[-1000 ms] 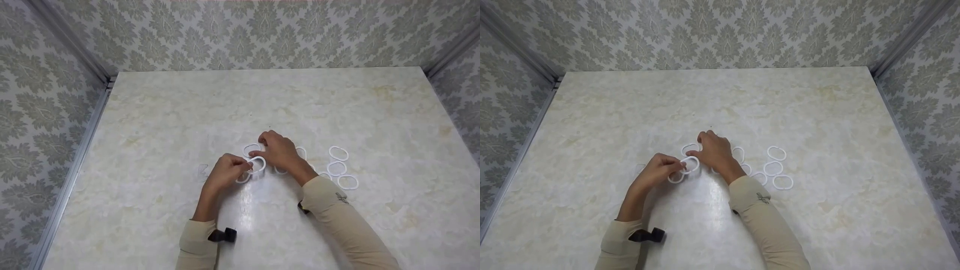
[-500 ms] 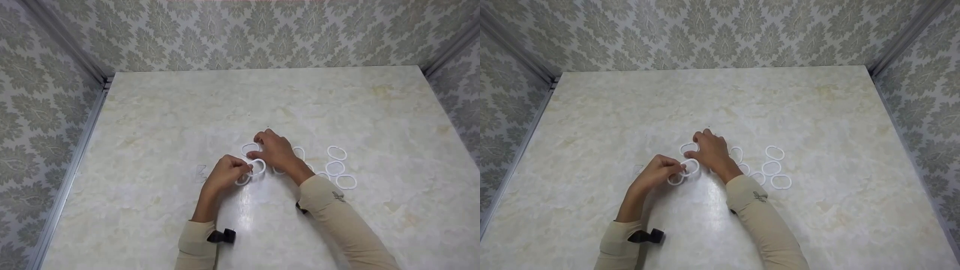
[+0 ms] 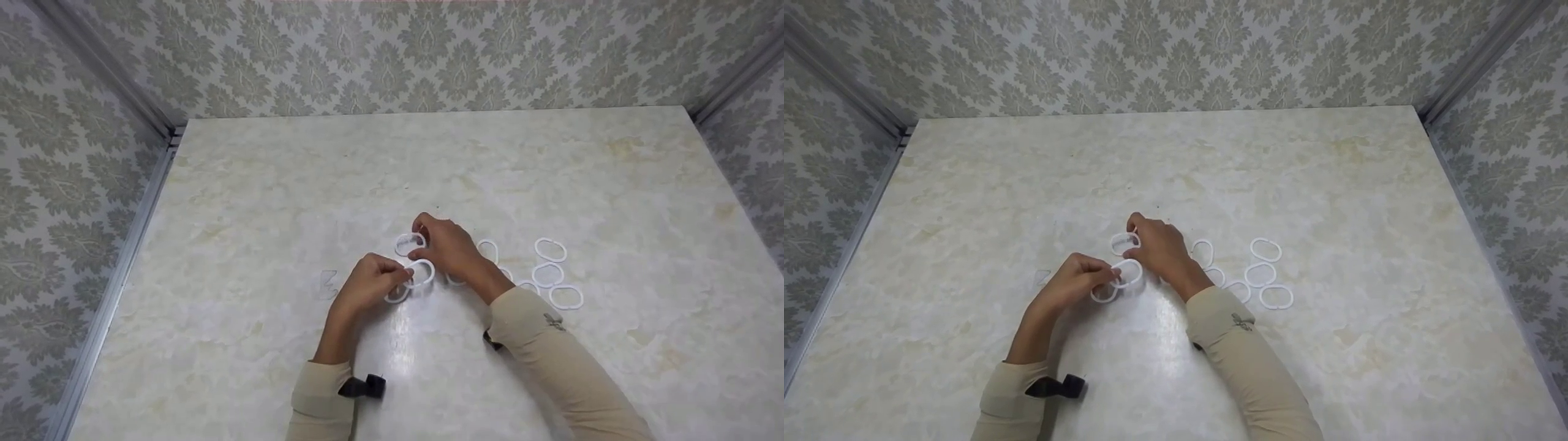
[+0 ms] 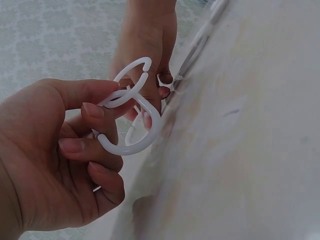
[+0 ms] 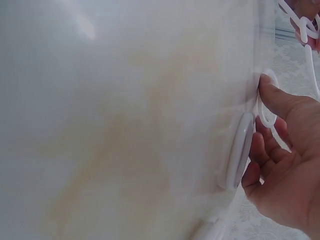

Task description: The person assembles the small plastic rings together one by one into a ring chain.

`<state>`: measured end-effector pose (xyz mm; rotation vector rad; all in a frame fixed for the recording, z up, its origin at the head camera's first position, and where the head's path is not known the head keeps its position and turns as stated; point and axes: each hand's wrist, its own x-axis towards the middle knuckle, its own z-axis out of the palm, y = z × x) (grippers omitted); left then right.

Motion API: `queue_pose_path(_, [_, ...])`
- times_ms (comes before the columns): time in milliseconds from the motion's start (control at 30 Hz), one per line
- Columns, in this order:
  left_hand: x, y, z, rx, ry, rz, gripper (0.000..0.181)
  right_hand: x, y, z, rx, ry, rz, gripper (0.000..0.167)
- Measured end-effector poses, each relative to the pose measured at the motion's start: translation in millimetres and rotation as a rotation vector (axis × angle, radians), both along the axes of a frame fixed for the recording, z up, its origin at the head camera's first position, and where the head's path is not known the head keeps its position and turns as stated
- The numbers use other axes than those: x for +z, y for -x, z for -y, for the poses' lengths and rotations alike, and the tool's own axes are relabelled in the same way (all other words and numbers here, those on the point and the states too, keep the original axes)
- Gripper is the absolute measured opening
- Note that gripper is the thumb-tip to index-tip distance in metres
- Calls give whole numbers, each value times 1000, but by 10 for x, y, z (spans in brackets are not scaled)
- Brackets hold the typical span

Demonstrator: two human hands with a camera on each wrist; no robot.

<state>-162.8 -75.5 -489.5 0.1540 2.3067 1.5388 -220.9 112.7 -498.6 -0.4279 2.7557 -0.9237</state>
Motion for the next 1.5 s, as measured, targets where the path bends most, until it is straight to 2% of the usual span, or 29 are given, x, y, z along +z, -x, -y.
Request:
queue_pose_path(200, [20,-4,-9,14,3,18,26,-18,-11,-81,27,84,-50,19])
queue_pose_path(467, [-7,-8,0,5,-30,1,34,-32,-42,-159,51,188,-31,26])
queue_pose_path(633, [-3,-8,16,17,-28,-9,32,-3,-85,-172,-3,275,34,26])
queue_pose_path(733, [-3,-8,21,20,-26,-11,31,14,-118,-192,-37,327,46,23])
queue_pose_path(967, [8,-7,20,44,-31,-11,27,26,-164,-247,-99,445,-3,11])
queue_pose_path(1300, [19,-4,24,50,-57,-3,29,31,-213,-326,-49,477,-40,8])
queue_pose_path(1500, [25,-1,36,54,-63,-10,29,29,-245,-353,3,508,-41,16])
